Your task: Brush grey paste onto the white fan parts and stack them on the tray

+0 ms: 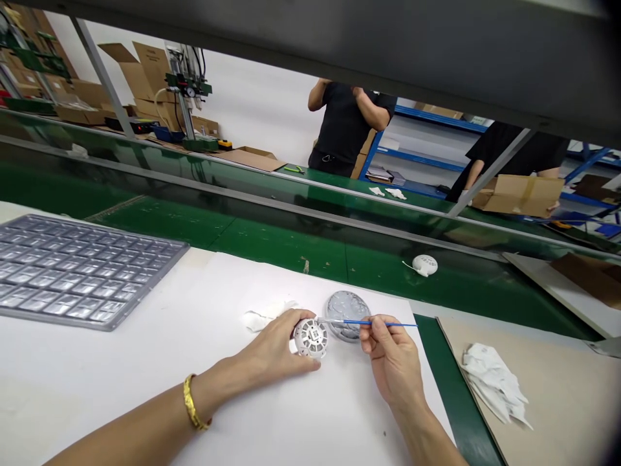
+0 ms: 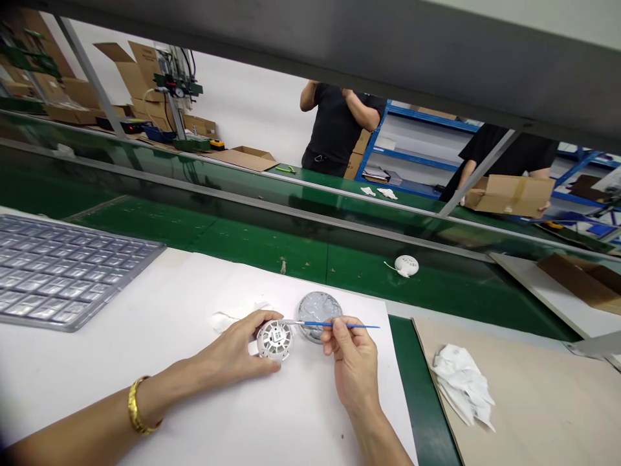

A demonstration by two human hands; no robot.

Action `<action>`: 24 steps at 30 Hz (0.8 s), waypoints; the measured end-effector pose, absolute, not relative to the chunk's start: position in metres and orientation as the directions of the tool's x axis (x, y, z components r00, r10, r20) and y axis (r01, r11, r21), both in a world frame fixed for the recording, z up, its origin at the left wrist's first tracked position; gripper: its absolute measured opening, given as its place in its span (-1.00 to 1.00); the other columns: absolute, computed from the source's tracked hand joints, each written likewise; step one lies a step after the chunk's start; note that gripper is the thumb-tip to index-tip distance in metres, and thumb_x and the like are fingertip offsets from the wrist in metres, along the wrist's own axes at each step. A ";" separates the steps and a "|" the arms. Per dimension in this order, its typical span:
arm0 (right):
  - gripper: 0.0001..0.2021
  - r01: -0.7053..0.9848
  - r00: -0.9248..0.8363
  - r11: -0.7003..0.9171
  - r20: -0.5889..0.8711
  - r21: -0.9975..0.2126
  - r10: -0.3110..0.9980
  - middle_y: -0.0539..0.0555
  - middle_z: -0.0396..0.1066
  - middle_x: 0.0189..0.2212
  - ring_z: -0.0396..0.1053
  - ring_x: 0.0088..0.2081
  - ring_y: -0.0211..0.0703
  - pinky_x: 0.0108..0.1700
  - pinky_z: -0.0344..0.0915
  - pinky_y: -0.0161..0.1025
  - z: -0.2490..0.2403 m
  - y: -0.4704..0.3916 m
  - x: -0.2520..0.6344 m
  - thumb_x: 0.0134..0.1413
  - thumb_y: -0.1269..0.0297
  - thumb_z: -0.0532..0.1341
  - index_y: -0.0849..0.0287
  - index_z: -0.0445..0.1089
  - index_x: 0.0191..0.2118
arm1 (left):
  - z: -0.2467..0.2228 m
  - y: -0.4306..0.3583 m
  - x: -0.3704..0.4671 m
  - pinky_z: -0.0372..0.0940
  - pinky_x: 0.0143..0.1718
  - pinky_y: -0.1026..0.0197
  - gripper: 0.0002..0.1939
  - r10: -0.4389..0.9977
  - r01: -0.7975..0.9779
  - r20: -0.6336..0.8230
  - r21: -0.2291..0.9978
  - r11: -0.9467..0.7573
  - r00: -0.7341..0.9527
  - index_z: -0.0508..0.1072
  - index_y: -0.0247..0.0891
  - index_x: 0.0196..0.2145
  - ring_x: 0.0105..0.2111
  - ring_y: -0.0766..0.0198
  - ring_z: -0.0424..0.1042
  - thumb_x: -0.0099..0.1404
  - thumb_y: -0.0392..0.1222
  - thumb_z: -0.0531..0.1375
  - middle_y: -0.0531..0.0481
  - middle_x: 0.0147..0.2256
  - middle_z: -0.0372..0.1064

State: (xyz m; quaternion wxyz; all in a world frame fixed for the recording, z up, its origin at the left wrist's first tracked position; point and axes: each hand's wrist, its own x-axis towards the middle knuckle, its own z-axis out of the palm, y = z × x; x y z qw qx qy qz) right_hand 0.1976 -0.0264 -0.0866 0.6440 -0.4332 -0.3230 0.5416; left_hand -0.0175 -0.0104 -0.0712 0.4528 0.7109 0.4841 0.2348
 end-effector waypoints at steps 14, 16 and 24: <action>-0.79 -0.361 0.171 0.059 -0.004 -0.931 0.985 0.09 0.44 -0.45 0.27 -0.57 -0.30 -0.50 0.20 -0.34 -0.090 -0.026 0.197 -0.06 0.19 0.35 0.16 0.35 -0.35 | -0.076 -0.009 -0.022 0.23 -0.02 0.08 -0.23 0.896 0.448 -0.146 0.892 -0.064 0.418 0.11 -0.09 0.09 -0.07 0.11 0.29 -0.05 -0.14 0.33 -0.04 -0.03 0.26; -0.79 -0.356 0.159 0.054 -0.003 -0.933 0.987 0.08 0.44 -0.45 0.28 -0.56 -0.30 -0.48 0.21 -0.33 -0.089 -0.026 0.196 -0.06 0.19 0.35 0.15 0.35 -0.36 | -0.076 -0.009 -0.022 0.24 -0.01 0.08 -0.21 0.896 0.439 -0.155 0.897 -0.049 0.416 0.08 -0.07 0.10 -0.07 0.12 0.30 -0.05 -0.14 0.34 -0.03 -0.03 0.26; -0.79 -0.322 0.128 0.033 -0.008 -0.946 0.992 0.08 0.44 -0.42 0.30 -0.53 -0.29 -0.42 0.24 -0.29 -0.090 -0.028 0.197 -0.05 0.18 0.34 0.15 0.35 -0.35 | -0.075 -0.010 -0.022 0.26 -0.05 0.11 -0.20 0.895 0.414 -0.142 0.909 -0.051 0.422 0.05 -0.05 0.10 -0.10 0.15 0.32 -0.05 -0.18 0.34 0.01 -0.07 0.29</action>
